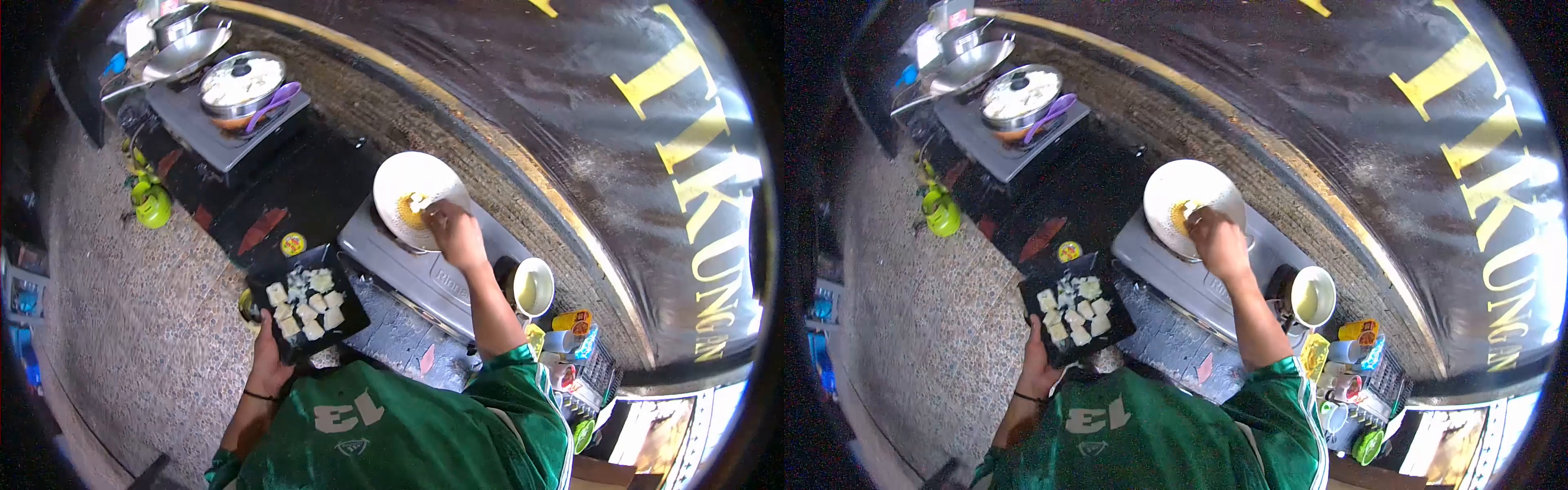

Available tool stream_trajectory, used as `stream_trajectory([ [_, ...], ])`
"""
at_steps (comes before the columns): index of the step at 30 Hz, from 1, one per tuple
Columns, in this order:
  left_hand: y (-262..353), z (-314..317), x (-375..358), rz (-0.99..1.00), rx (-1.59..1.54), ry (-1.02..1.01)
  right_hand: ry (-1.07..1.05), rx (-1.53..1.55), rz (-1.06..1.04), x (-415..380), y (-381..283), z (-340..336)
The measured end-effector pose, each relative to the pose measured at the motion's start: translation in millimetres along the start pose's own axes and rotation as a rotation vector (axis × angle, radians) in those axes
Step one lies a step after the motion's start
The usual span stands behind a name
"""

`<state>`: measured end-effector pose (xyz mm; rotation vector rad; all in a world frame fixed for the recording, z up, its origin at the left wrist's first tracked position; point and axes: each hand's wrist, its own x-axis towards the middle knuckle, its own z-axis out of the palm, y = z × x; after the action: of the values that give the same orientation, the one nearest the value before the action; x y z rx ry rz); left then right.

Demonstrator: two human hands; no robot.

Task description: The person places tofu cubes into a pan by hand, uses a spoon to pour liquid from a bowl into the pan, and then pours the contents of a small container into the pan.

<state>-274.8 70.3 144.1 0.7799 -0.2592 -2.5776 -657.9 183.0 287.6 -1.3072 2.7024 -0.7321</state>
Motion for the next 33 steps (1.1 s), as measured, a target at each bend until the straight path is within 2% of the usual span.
stream_trajectory([
  [2, 0, 0, 0, -0.026, -0.016, -0.009, -0.123, 0.154, -0.190, -24, -27, 15],
  [4, 2, 7, -1, -0.008, 0.043, 0.008, -0.263, 0.207, -0.292, -46, -64, 32],
  [5, 3, 9, -2, -0.008, 0.040, 0.021, -0.310, 0.204, -0.399, -53, -57, 54],
  [8, 6, 14, -6, -0.059, 0.046, 0.021, -0.282, 0.055, -0.515, -67, -82, 75],
  [12, 8, 13, -7, -0.082, 0.042, 0.008, -0.301, -0.172, -0.506, -71, -81, 102],
  [16, 8, 14, -12, -0.057, 0.069, -0.015, -0.328, -0.224, -0.585, -70, -83, 106],
  [18, 11, 14, -14, -0.076, 0.063, -0.023, -0.288, -0.181, -0.698, -69, -84, 109],
  [28, 18, 8, -22, -0.115, 0.088, -0.030, -0.306, -0.159, -0.695, -73, -91, 122],
  [33, 18, 3, -18, -0.137, 0.060, -0.038, -0.438, -0.124, -0.587, -71, -100, 120],
])
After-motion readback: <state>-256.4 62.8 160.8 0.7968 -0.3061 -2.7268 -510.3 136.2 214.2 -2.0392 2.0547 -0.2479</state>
